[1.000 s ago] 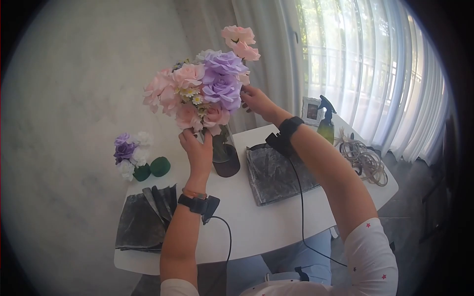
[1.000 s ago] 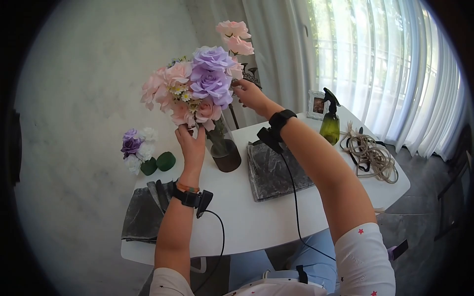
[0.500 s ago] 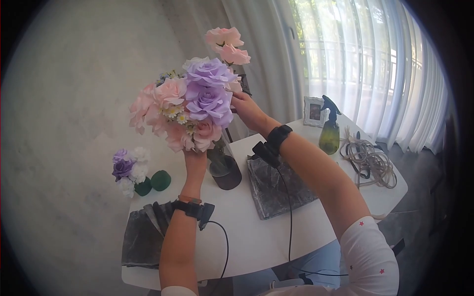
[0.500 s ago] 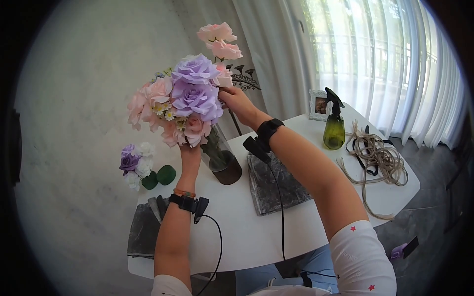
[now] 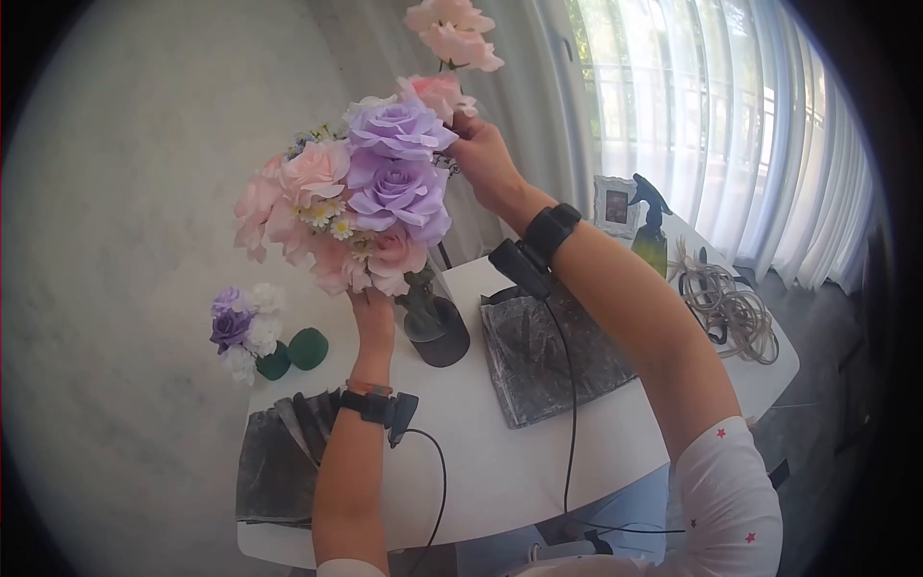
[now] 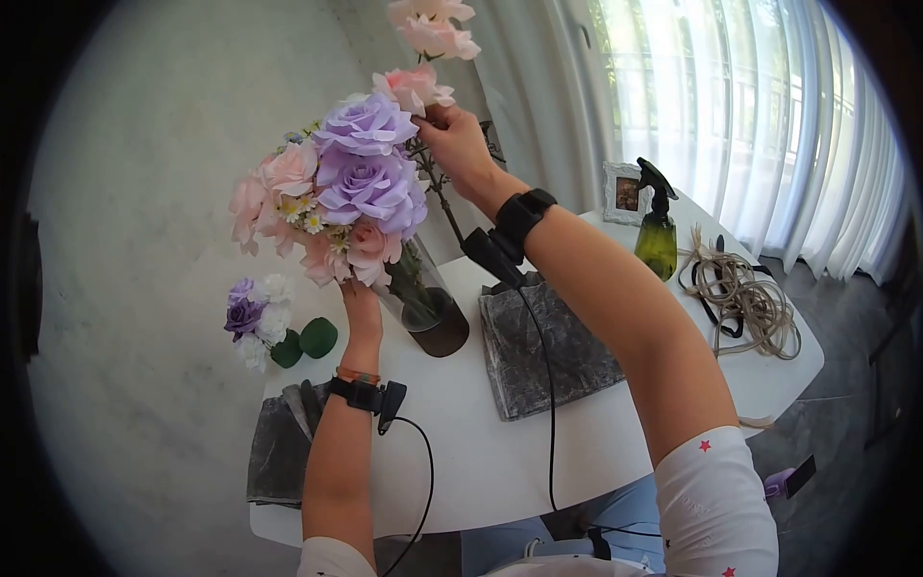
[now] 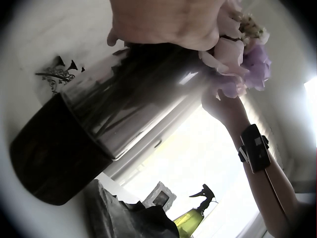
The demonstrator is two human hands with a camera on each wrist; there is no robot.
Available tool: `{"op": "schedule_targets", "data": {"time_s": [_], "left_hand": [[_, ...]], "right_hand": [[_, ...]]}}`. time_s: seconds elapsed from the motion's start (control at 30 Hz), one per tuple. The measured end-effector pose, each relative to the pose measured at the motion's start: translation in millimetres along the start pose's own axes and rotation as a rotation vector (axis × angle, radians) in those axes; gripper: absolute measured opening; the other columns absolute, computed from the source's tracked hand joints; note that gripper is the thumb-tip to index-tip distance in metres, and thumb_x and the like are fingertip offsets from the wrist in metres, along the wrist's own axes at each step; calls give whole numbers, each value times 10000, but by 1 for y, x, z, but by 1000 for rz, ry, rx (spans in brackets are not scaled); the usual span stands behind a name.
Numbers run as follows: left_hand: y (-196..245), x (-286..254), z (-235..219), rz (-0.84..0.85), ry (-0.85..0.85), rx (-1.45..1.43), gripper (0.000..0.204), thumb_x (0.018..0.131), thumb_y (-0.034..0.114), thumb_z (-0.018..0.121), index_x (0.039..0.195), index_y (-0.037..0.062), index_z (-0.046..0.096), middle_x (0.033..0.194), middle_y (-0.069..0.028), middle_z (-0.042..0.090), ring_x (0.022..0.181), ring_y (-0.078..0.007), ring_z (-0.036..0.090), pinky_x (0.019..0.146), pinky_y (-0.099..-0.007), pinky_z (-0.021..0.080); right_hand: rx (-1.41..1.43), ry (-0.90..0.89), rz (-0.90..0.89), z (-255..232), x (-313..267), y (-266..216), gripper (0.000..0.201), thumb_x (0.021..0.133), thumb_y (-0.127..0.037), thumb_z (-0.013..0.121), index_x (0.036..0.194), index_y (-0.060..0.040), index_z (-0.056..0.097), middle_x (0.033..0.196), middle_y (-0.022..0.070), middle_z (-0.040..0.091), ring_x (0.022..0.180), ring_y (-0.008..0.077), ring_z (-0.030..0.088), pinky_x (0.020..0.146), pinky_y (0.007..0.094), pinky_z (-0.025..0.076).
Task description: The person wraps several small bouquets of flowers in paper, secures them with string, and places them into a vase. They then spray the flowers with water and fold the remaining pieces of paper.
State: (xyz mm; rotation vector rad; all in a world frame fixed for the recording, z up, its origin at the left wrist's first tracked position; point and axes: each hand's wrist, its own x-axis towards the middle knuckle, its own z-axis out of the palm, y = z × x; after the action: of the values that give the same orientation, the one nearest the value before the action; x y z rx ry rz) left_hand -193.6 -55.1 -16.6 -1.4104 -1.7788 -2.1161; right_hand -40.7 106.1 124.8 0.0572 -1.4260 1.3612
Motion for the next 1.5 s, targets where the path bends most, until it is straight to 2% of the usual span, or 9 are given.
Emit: {"op": "schedule_targets", "data": {"time_s": [0.17, 0.57, 0.6, 0.63, 0.67, 0.7, 0.73, 1.0, 1.5], "left_hand": [[18, -2, 10, -239, 95, -194, 546, 988, 343, 332, 1417, 23, 219, 1400, -142, 358, 1254, -248, 399, 1036, -346, 310], [-73, 16, 14, 231, 143, 120, 476, 930, 127, 342, 1368, -29, 242, 1374, -237, 324, 1273, -363, 319, 1073, -395, 254], [-81, 19, 9, 385, 157, 384, 473, 933, 101, 369, 1375, -15, 247, 1369, -253, 321, 1262, -392, 325, 1057, -409, 280], [-84, 21, 7, 532, 167, 650, 475, 936, 76, 396, 1382, -1, 251, 1364, -270, 318, 1251, -422, 331, 1041, -424, 305], [-84, 22, 9, 521, 183, 651, 475, 936, 76, 396, 1382, -1, 251, 1364, -270, 318, 1251, -422, 331, 1041, -424, 305], [-83, 24, 11, 522, 189, 616, 451, 945, 101, 383, 1370, 6, 267, 1357, -273, 315, 1249, -425, 324, 1040, -430, 302], [-82, 25, 14, 524, 197, 581, 429, 954, 126, 370, 1359, 13, 283, 1351, -276, 312, 1247, -429, 318, 1038, -436, 298], [-4, 7, 33, 263, 140, -53, 486, 940, 236, 421, 1316, -54, 317, 1345, -240, 329, 1241, -361, 344, 1056, -397, 265], [48, -17, 22, 277, 365, 539, 468, 865, 168, 585, 1243, -36, 400, 1276, -186, 407, 1145, -281, 420, 991, -373, 317]], "right_hand": [[14, 45, -91, 1, 35, -31, 239, 907, -93, 539, 1099, 43, 581, 978, 110, 667, 873, 138, 603, 743, 274, 460], [37, 277, -432, -6, 39, -182, 216, 976, -284, 452, 1009, -74, 488, 679, 19, 455, 550, 118, 436, 547, 289, 441], [24, 244, -431, -11, 24, -192, 196, 980, -264, 440, 1004, -77, 492, 647, -3, 429, 508, 84, 374, 466, 244, 346], [416, -371, -324, -80, 61, -180, 163, 983, -236, 430, 986, -87, 496, 609, -25, 383, 468, 65, 307, 418, 224, 245], [537, -430, -237, -90, 47, -187, 148, 984, -221, 421, 972, -96, 498, 585, -32, 351, 450, 58, 279, 400, 219, 203], [40, 182, -402, -17, -27, -211, 103, 969, -197, 455, 953, -105, 496, 591, -33, 350, 440, 58, 272, 390, 225, 202], [34, -14, -347, -83, -9, -207, 268, 945, -117, 485, 1165, 37, 503, 807, 19, 524, 687, 111, 481, 620, 229, 401], [35, 225, -147, -5, -187, -214, 325, 975, -149, 393, 1223, 55, 443, 712, 3, 409, 529, 62, 349, 439, 200, 277], [73, 0, -161, -20, -204, -191, 213, 962, -128, 475, 1034, 37, 590, 626, -49, 423, 538, 14, 342, 466, 187, 248]]}}
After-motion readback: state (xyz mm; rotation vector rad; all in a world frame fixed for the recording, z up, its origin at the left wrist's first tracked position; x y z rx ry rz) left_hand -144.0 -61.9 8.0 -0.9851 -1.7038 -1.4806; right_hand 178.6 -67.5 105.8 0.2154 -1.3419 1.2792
